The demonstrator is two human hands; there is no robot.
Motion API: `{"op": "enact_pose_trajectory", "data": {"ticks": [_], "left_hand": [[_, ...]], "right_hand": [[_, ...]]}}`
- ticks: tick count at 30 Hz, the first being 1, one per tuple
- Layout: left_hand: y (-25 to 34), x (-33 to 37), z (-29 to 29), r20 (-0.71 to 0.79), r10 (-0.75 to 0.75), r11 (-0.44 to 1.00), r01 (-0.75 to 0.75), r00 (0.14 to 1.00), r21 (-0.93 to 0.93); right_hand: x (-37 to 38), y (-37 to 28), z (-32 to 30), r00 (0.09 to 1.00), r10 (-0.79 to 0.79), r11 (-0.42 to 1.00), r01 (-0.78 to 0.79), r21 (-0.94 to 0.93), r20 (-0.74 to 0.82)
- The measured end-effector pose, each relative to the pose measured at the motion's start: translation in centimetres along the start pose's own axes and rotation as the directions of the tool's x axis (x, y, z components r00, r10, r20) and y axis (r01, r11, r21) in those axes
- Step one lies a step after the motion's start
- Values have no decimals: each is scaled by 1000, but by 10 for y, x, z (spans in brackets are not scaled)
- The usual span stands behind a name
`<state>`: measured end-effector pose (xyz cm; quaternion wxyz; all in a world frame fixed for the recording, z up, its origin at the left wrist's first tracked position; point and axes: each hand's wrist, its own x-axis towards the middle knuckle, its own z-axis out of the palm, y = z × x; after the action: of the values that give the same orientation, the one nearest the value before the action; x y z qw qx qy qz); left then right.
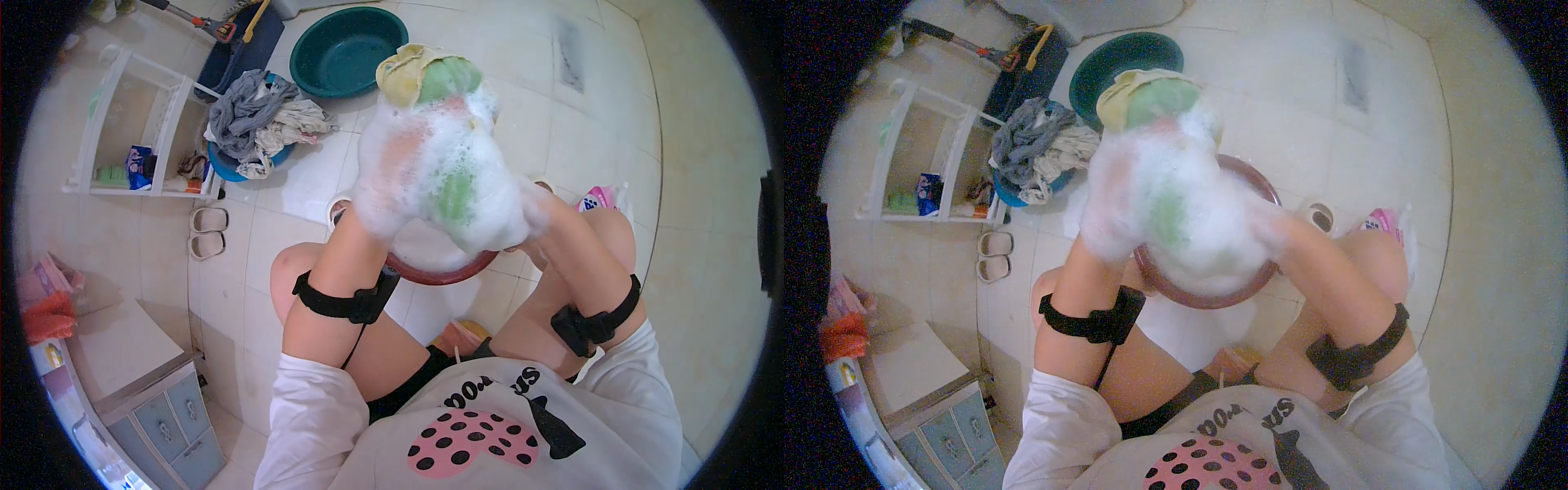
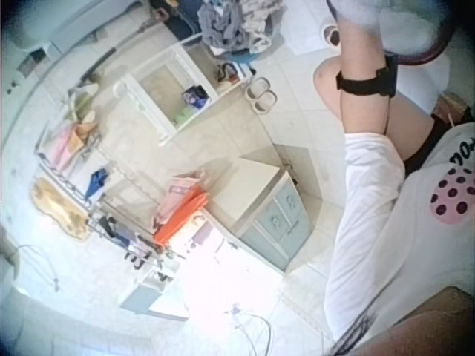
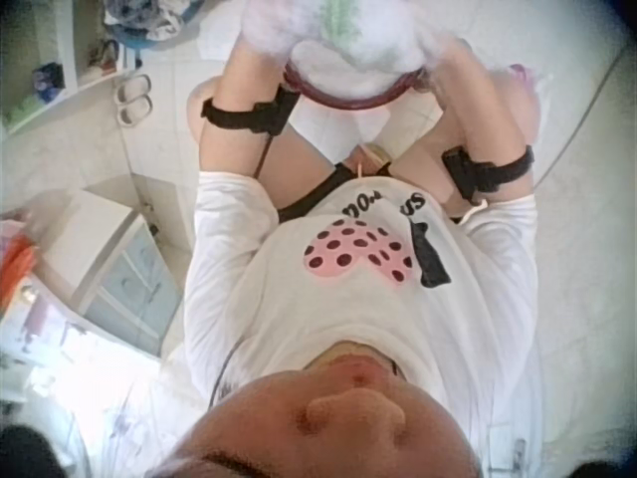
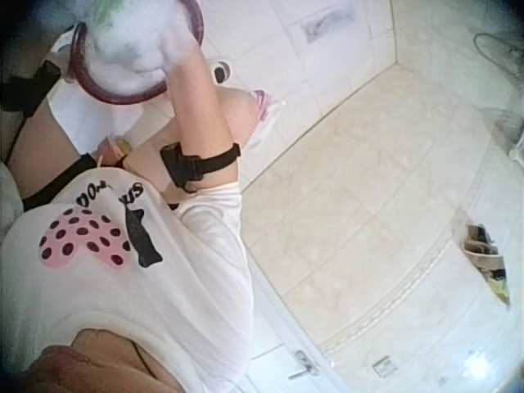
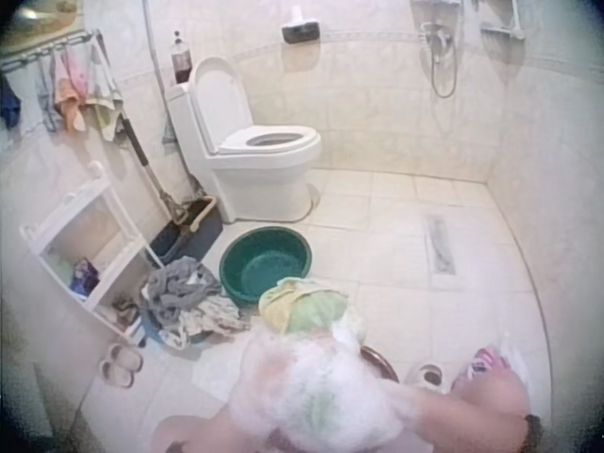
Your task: Hand washing a green cloth in a bucket of soapy water.
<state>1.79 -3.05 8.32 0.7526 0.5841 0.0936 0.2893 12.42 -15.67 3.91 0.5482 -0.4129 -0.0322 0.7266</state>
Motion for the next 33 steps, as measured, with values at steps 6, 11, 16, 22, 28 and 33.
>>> {"op": "enact_pose_trajectory", "data": {"ticks": [6, 11, 16, 22, 28, 33], "left_hand": [[4, 6, 10, 8, 231, 659, -162, 973, 734], [-2, 14, 1, 176, 370, 350, -313, 912, 883], [-1, 20, -13, 83, 299, 643, -265, 951, 719], [18, 26, 6, -110, -130, 967, 102, 985, -234], [32, 30, -8, -156, -165, 887, 77, 974, -456], [48, 27, -9, 88, -175, 767, 192, 981, -612]], "right_hand": [[4, 9, -1, 894, -442, 804, 431, -410, 73], [18, -17, 9, 888, -392, 486, 423, -765, 242], [8, -36, 8, 943, -186, 968, 224, -112, 277], [7, -40, 11, 974, -44, 999, 50, -21, 220], [-4, -44, 21, 903, -76, 991, 20, 136, 422], [-3, -40, 13, 904, -101, 990, 48, 136, 415]]}}
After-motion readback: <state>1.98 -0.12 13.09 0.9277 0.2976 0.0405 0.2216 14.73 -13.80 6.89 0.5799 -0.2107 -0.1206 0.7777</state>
